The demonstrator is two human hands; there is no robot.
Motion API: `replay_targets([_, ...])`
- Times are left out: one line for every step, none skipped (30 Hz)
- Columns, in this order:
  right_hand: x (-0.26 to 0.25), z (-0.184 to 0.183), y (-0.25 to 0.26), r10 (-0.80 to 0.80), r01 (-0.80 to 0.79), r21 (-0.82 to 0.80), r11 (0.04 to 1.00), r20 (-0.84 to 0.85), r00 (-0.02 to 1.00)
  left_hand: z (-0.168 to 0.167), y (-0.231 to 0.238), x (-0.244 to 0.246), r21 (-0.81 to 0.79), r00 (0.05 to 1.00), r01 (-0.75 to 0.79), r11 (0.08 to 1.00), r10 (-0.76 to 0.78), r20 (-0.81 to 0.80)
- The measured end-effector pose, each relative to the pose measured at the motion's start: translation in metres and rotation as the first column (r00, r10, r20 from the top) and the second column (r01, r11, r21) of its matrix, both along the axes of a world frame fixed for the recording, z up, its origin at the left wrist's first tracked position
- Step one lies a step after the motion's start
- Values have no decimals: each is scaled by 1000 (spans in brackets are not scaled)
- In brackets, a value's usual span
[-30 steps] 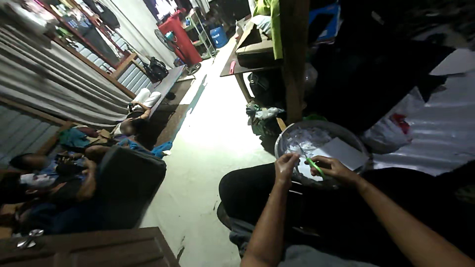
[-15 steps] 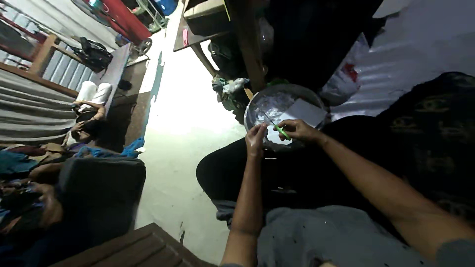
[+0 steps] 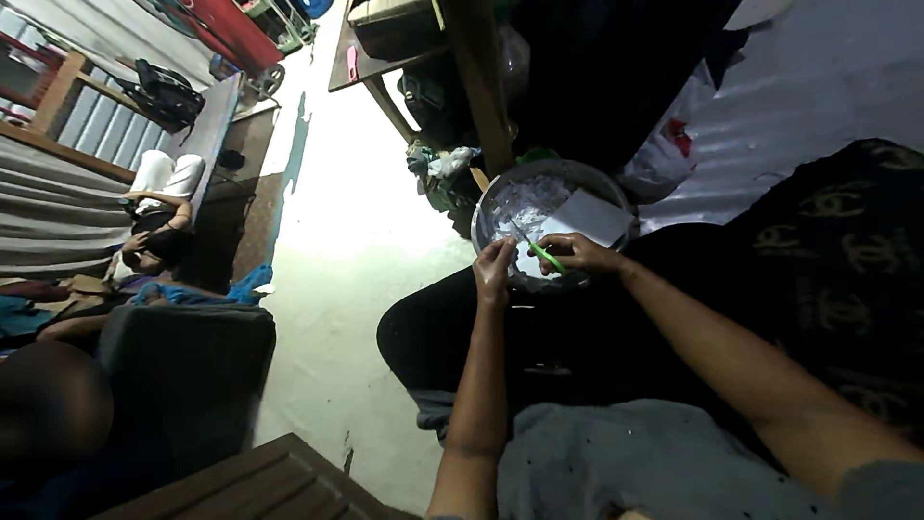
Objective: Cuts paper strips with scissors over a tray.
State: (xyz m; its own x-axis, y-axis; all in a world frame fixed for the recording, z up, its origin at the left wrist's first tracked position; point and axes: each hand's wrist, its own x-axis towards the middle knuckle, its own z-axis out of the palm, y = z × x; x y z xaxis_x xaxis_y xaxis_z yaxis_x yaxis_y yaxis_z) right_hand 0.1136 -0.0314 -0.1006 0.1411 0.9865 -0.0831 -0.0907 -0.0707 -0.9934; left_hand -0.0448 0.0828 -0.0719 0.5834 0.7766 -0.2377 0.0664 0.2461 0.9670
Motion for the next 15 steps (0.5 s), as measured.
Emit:
replay_targets([0,-6,0,-3,3,-6,1000,10,1000,-2,1,2,-8,1000,-10,1000,10,4])
replay_targets([1,-12,0,6,-6,-6,1000,21,1000,-6,3,4,-9,1000,-19,1000,19,7])
replay_targets([3,-16,0,17,-16,-9,1000,28,999,-9,5,5,-3,1000,-25,1000,25,10])
replay_targets([4,-17,0,17,-17,-15,1000,36,999,-13,6,6,11,1000,-26,1000,26,17])
replay_targets([4,-17,1,5,-4,-12,1000,46,999,-15,7,7,30,1000,-23,999,23,22])
replay_targets([4,-15,1,-10,10,-7,1000,57,998,-15,7,9,43,999,-23,999,22,25])
replay_targets([4,-14,1,-18,19,-8,1000,61,998,-15,6,10,48,999,-25,999,24,30])
replay_targets([4,-13,1,-30,31,-12,999,67,997,-14,6,11,48,999,-28,998,26,40])
replay_targets([4,-12,1,-45,46,-15,999,69,997,-13,5,12,44,999,-28,999,26,47])
replay_targets([4,-13,2,-57,57,-9,998,69,996,-12,5,13,38,998,-28,999,26,52])
replay_targets([5,-14,2,-67,67,-4,998,64,996,-12,4,14,34,998,-31,999,29,60])
replay_targets([5,-15,2,-73,73,1,997,57,996,-12,4,14,29,998,-32,999,30,60])
replay_targets([4,-16,2,-82,82,2,997,45,996,-11,4,14,19,998,-31,999,30,52])
replay_targets([4,-16,2,-97,97,-2,995,36,995,-10,3,13,6,999,-29,1000,29,39])
replay_targets([4,-15,2,-122,122,-13,992,28,992,-8,2,13,1,999,-29,1000,29,29])
